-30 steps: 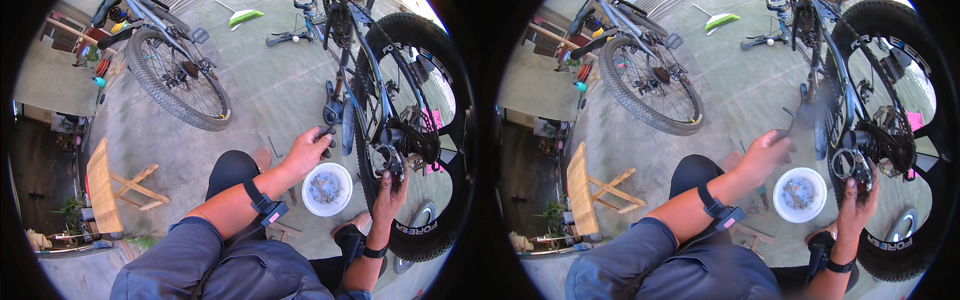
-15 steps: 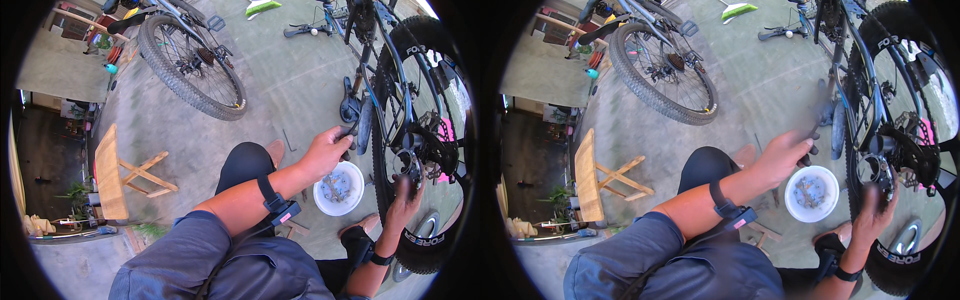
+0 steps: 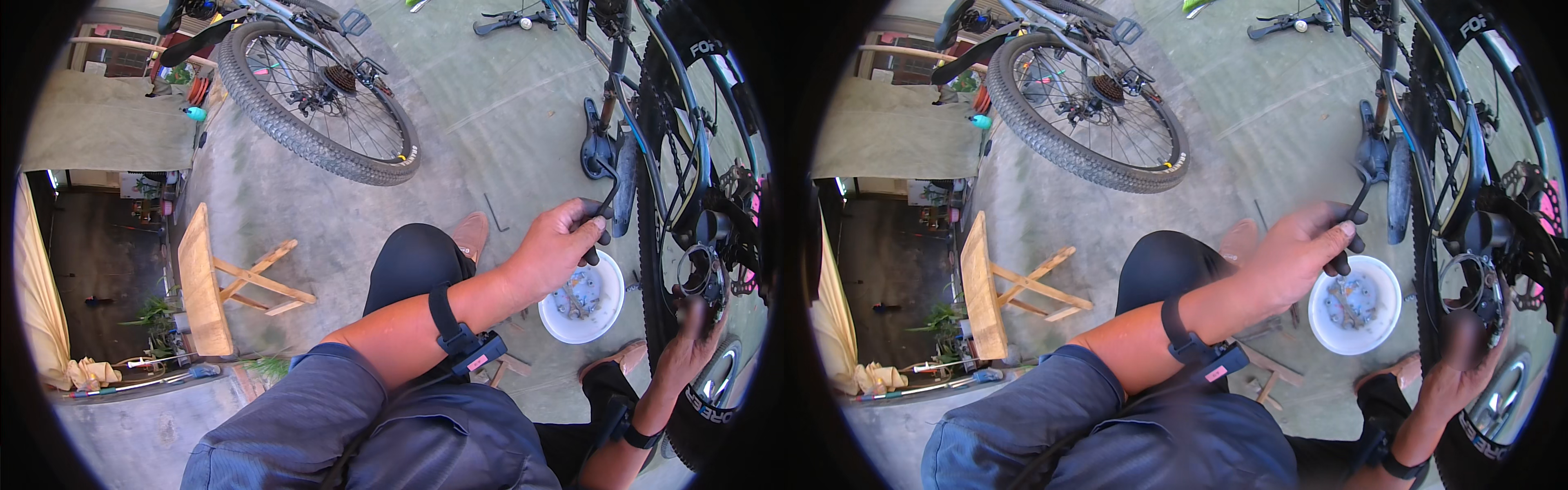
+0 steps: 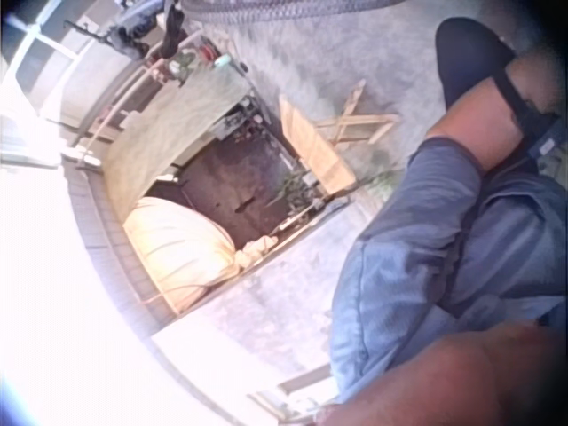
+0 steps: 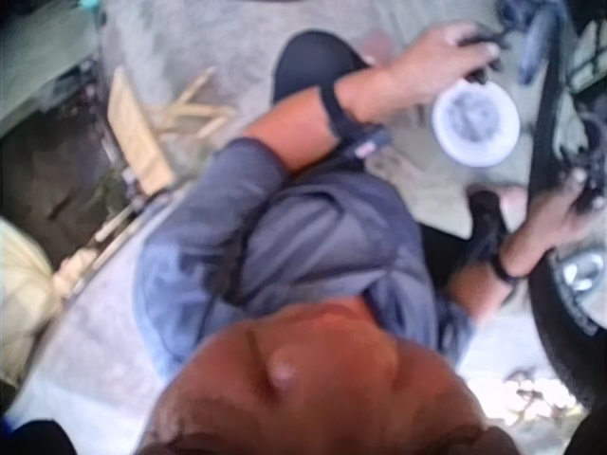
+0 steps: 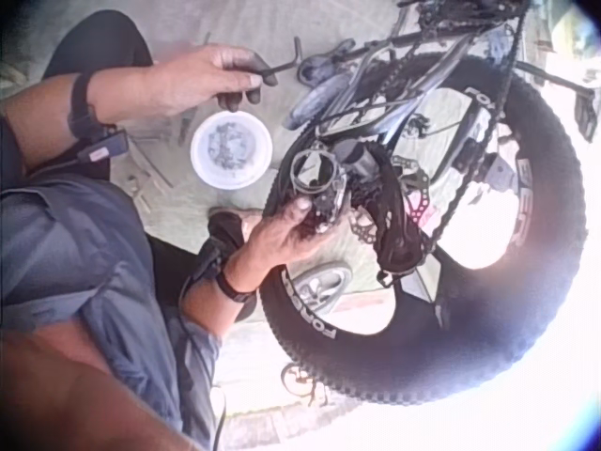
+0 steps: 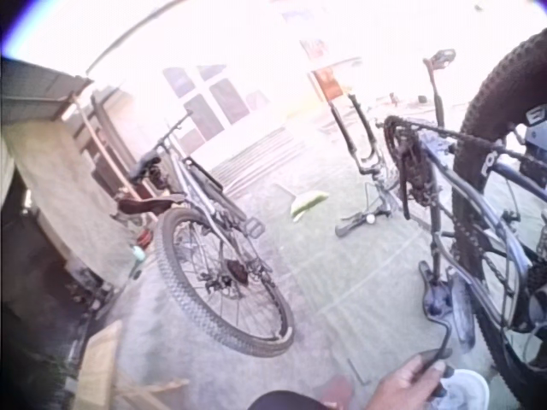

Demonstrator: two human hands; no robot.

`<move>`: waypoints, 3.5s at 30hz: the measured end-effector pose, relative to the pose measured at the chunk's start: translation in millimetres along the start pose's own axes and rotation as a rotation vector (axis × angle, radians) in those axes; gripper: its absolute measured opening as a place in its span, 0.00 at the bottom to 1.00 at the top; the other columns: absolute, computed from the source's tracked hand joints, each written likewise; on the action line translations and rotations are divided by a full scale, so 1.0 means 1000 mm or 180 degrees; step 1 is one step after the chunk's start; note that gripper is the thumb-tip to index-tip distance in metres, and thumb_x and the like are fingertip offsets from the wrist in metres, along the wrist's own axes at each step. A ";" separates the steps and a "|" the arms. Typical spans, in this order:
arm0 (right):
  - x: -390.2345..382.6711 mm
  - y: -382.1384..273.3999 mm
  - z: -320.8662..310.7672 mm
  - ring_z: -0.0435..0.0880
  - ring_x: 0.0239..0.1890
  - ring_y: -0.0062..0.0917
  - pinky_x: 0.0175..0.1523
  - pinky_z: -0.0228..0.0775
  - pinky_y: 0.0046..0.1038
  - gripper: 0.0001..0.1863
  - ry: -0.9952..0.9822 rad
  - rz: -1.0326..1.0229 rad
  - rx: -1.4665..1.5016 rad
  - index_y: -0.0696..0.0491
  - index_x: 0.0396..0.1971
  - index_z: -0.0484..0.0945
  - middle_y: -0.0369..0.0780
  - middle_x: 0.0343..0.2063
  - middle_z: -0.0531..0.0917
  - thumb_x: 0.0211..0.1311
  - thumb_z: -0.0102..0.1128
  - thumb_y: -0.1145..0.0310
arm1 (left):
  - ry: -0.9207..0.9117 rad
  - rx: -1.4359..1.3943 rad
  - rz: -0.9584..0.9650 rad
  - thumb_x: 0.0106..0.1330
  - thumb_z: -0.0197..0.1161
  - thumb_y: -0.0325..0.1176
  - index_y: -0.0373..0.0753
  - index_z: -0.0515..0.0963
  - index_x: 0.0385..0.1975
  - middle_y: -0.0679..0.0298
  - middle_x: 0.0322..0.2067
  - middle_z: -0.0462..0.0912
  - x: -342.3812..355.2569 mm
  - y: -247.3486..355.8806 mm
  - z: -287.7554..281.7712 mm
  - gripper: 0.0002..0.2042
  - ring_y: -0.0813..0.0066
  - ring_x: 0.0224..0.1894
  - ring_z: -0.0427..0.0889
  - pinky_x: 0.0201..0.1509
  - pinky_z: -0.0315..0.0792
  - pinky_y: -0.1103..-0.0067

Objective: The person removes a bicycle derailleur using an Allen key and then uses a wrench to work on the rear wheel gear assembly.

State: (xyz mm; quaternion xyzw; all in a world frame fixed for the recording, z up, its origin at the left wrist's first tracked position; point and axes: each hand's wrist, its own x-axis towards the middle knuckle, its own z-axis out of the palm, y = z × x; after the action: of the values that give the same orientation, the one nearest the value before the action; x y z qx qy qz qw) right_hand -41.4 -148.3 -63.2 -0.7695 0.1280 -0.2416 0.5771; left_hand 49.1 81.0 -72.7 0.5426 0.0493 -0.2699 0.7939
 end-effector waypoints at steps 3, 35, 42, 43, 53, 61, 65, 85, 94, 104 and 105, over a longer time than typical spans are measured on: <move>0.000 -0.002 0.000 0.80 0.40 0.22 0.50 0.67 0.23 0.21 -0.0056 0.0020 -0.0025 0.59 0.59 0.64 0.43 0.39 0.81 0.69 0.48 0.67 | 0.0024 -0.0010 -0.0030 0.69 0.51 0.33 0.32 0.71 0.50 0.64 0.32 0.77 0.001 -0.001 0.001 0.14 0.82 0.27 0.72 0.32 0.70 0.84; 0.007 -0.007 -0.011 0.78 0.41 0.25 0.50 0.68 0.24 0.22 -0.0167 -0.0063 -0.0928 0.61 0.56 0.67 0.42 0.41 0.79 0.65 0.52 0.67 | -0.0069 -0.0136 0.0367 0.68 0.53 0.32 0.35 0.73 0.44 0.69 0.30 0.76 -0.011 0.005 -0.010 0.10 0.85 0.25 0.69 0.29 0.67 0.84; 0.011 -0.035 0.002 0.77 0.30 0.18 0.36 0.70 0.20 0.25 -0.0098 -0.0039 -0.1029 0.55 0.60 0.64 0.39 0.31 0.80 0.68 0.51 0.58 | 0.0131 -0.0101 0.0708 0.67 0.54 0.31 0.34 0.75 0.41 0.71 0.25 0.74 -0.025 0.014 -0.028 0.08 0.86 0.24 0.68 0.26 0.65 0.84; 0.012 -0.039 0.003 0.77 0.31 0.18 0.36 0.71 0.20 0.25 -0.0096 -0.0053 -0.1106 0.55 0.60 0.65 0.40 0.31 0.80 0.68 0.51 0.58 | 0.0129 -0.0201 0.0691 0.67 0.54 0.31 0.34 0.75 0.40 0.71 0.25 0.74 -0.025 0.014 -0.031 0.08 0.86 0.24 0.67 0.26 0.65 0.84; 0.017 -0.056 0.009 0.82 0.31 0.21 0.29 0.67 0.18 0.24 0.0217 0.0720 -0.0689 0.53 0.57 0.68 0.38 0.35 0.79 0.65 0.55 0.58 | 0.0156 -0.0197 0.0828 0.66 0.55 0.31 0.31 0.74 0.42 0.69 0.24 0.75 -0.038 0.026 -0.050 0.10 0.84 0.24 0.70 0.26 0.66 0.83; 0.016 -0.065 0.015 0.81 0.31 0.20 0.30 0.66 0.19 0.23 0.0226 0.0871 -0.0520 0.53 0.56 0.67 0.37 0.36 0.79 0.65 0.56 0.59 | 0.0118 -0.0189 0.0778 0.67 0.56 0.32 0.31 0.73 0.46 0.68 0.25 0.76 -0.046 0.035 -0.054 0.13 0.85 0.24 0.71 0.26 0.66 0.83; 0.017 -0.065 0.014 0.81 0.31 0.20 0.30 0.66 0.19 0.23 0.0238 0.0936 -0.0449 0.52 0.56 0.66 0.36 0.37 0.78 0.64 0.56 0.59 | 0.0074 -0.0294 0.0782 0.67 0.56 0.32 0.32 0.73 0.47 0.69 0.25 0.76 -0.044 0.032 -0.053 0.13 0.85 0.24 0.70 0.25 0.66 0.84; 0.016 -0.063 0.013 0.81 0.31 0.20 0.29 0.66 0.19 0.23 0.0225 0.0950 -0.0370 0.51 0.56 0.67 0.36 0.38 0.78 0.64 0.56 0.59 | 0.0015 -0.0495 0.0774 0.67 0.55 0.31 0.32 0.73 0.46 0.70 0.25 0.75 -0.043 0.029 -0.050 0.12 0.86 0.23 0.69 0.25 0.65 0.85; 0.016 -0.066 0.016 0.82 0.31 0.21 0.29 0.66 0.19 0.24 0.0213 0.0969 -0.0367 0.51 0.57 0.66 0.36 0.38 0.78 0.64 0.56 0.59 | -0.0004 -0.0489 0.0729 0.68 0.54 0.31 0.33 0.74 0.43 0.71 0.24 0.74 -0.045 0.032 -0.050 0.10 0.86 0.23 0.68 0.25 0.63 0.85; 0.017 -0.061 0.014 0.82 0.29 0.20 0.28 0.65 0.18 0.24 0.0267 0.0968 -0.0298 0.51 0.57 0.66 0.36 0.36 0.78 0.64 0.57 0.59 | 0.0037 -0.0459 0.0797 0.68 0.54 0.31 0.34 0.74 0.41 0.72 0.24 0.73 -0.039 0.025 -0.048 0.09 0.86 0.23 0.67 0.26 0.63 0.85; 0.017 -0.061 0.014 0.82 0.29 0.19 0.28 0.65 0.18 0.24 0.0254 0.0974 -0.0283 0.51 0.57 0.66 0.35 0.36 0.78 0.64 0.57 0.59 | 0.0062 -0.0427 0.0821 0.68 0.54 0.31 0.34 0.74 0.41 0.72 0.24 0.73 -0.039 0.025 -0.048 0.09 0.87 0.23 0.67 0.26 0.63 0.85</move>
State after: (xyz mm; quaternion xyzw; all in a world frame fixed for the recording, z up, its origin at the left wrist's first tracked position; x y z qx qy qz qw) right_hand -24.8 -126.0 -4.3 -0.7556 0.2771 -0.1754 0.5671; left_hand 38.7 144.6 -56.6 0.4927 0.0047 -0.1564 0.8560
